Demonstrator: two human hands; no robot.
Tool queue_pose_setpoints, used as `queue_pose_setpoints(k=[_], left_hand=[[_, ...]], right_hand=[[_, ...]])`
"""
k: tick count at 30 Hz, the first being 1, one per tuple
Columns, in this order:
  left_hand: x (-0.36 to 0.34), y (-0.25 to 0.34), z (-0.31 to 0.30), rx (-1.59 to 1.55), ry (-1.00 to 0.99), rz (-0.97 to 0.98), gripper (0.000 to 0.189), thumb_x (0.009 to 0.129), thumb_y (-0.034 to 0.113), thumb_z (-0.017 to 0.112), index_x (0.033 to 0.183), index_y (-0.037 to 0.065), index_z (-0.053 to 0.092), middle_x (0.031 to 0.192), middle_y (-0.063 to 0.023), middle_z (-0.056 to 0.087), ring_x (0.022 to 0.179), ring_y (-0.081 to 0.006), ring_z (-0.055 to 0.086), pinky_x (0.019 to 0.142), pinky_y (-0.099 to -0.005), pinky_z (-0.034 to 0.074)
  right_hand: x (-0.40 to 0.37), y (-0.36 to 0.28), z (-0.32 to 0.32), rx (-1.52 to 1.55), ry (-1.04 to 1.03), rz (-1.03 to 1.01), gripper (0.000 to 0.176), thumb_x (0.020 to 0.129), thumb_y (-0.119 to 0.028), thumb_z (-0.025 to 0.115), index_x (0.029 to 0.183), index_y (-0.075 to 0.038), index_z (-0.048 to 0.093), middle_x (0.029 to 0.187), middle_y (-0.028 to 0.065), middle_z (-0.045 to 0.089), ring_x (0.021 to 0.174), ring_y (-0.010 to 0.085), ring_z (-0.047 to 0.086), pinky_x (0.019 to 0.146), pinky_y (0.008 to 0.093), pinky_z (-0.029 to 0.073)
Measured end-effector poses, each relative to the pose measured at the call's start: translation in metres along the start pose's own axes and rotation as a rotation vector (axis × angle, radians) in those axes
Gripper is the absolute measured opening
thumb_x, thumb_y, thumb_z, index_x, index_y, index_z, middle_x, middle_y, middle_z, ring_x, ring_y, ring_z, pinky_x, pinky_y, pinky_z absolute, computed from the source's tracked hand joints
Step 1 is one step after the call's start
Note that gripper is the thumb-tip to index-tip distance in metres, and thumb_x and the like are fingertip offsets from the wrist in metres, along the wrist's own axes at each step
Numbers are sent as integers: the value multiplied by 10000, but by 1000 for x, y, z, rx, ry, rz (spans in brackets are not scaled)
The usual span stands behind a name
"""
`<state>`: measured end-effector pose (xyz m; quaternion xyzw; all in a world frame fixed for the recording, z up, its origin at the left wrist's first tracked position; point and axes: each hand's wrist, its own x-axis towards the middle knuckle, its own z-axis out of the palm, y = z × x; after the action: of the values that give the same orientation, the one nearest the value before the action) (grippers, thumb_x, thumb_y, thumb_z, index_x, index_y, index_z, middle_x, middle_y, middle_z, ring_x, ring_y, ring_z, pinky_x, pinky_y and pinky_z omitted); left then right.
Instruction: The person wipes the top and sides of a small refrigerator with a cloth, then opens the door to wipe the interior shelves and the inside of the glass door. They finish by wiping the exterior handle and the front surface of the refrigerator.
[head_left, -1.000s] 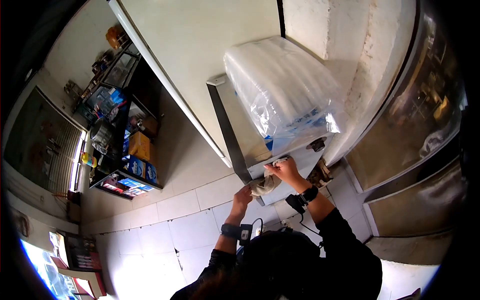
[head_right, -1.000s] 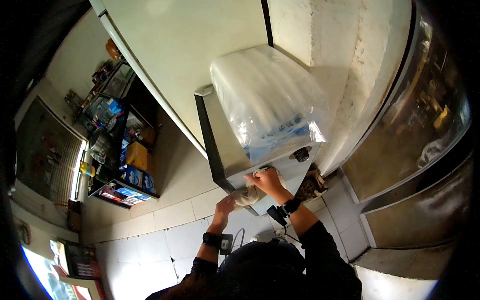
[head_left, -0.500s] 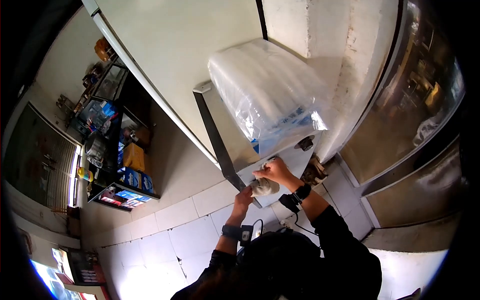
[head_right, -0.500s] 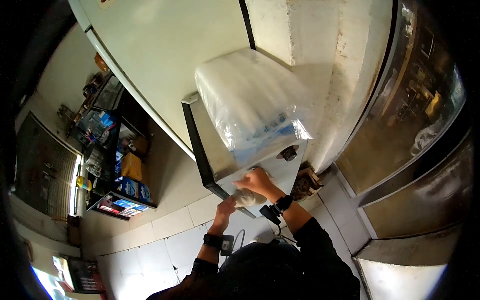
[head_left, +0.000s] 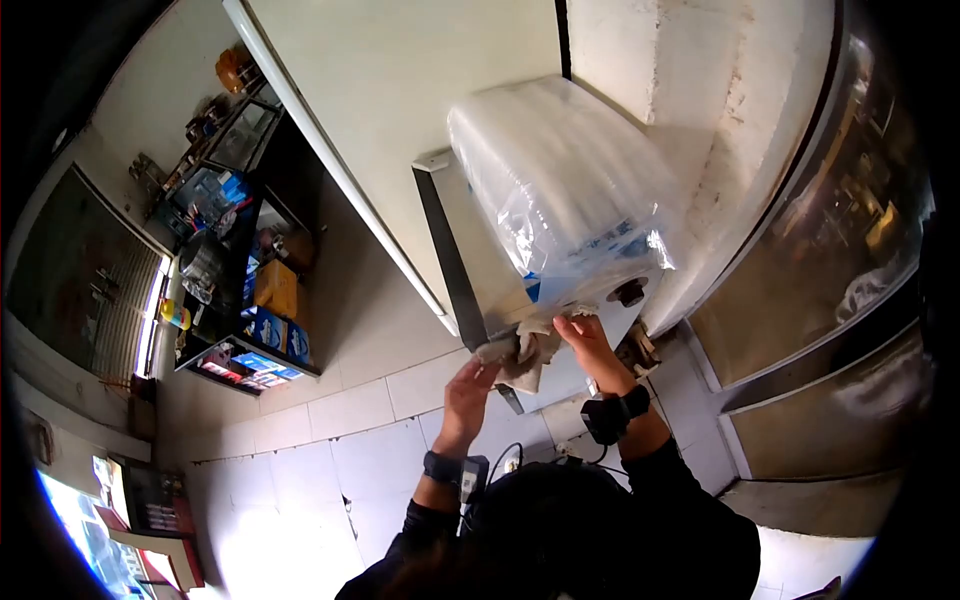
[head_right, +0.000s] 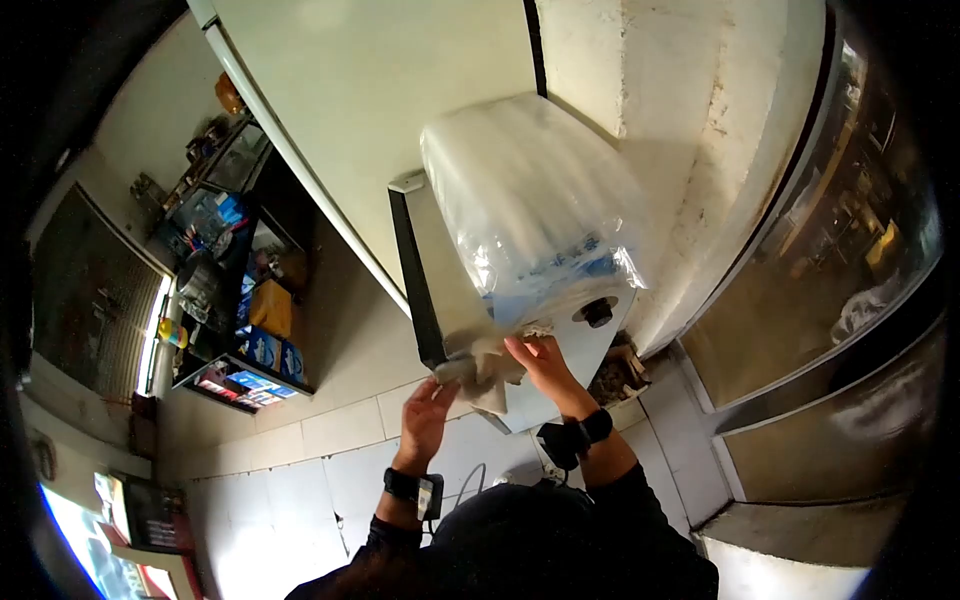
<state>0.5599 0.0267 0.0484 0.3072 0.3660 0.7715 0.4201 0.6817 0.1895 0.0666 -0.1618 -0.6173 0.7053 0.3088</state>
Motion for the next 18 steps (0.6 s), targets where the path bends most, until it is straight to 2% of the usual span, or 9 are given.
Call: queue_pose_setpoints(k=[2,5,7,9,11,12,13,16,18], left_hand=[[6,0,-1,-28,-25,54,468,677,75,464,1110,-54,341,1111,-144,406,1051,-240,376,913,-334,253],[14,-30,-27,247,108,-54,399,690,85,458,1062,-51,407,1057,-141,453,1012,-211,410,872,-302,290],[11,-64,-56,666,41,-18,320,703,99,457,985,-50,479,992,-127,495,946,-172,440,818,-275,323],[16,-65,-49,549,134,-40,279,693,107,463,910,-58,523,925,-112,528,853,-167,476,767,-259,355],[19,-54,-45,686,107,-290,264,705,51,447,947,-31,513,858,-116,563,783,-148,517,710,-244,391],[21,-56,-51,648,44,-20,256,705,73,470,933,-33,520,793,-114,576,723,-142,530,674,-234,403],[25,-41,-43,749,65,-42,270,693,65,469,939,-36,518,779,-118,578,691,-137,535,645,-236,414],[31,-18,-32,472,101,-20,277,686,53,448,936,-41,520,758,-133,576,688,-135,534,636,-241,417],[36,-14,-30,419,97,-6,277,678,44,438,925,-47,525,721,-145,570,677,-131,534,624,-248,420]], right_hand=[[4,2,8,133,-25,-23,226,756,-175,522,918,-16,526,841,32,544,816,94,477,707,254,381],[8,50,-2,31,-1,100,264,720,-158,565,929,-5,509,855,37,540,812,120,488,708,263,388],[5,93,-7,95,55,93,242,687,-98,579,889,17,511,843,50,542,761,147,505,680,274,401],[0,112,-11,98,79,66,211,696,-100,569,868,14,522,812,50,548,739,144,506,660,266,403],[4,116,-19,-2,14,44,202,700,-104,568,860,12,525,799,47,550,730,136,505,648,257,402],[6,112,-21,-90,-33,19,194,704,-108,566,852,11,528,785,43,552,721,128,504,636,248,400],[8,96,-20,-102,-45,32,194,704,-108,566,852,11,528,785,43,552,721,128,504,636,248,400],[21,20,-2,-14,-102,73,165,708,-113,565,815,12,545,777,37,559,692,104,509,613,227,397],[22,26,-3,-63,-108,31,158,705,-102,564,811,14,546,777,33,559,694,108,510,612,228,398]])
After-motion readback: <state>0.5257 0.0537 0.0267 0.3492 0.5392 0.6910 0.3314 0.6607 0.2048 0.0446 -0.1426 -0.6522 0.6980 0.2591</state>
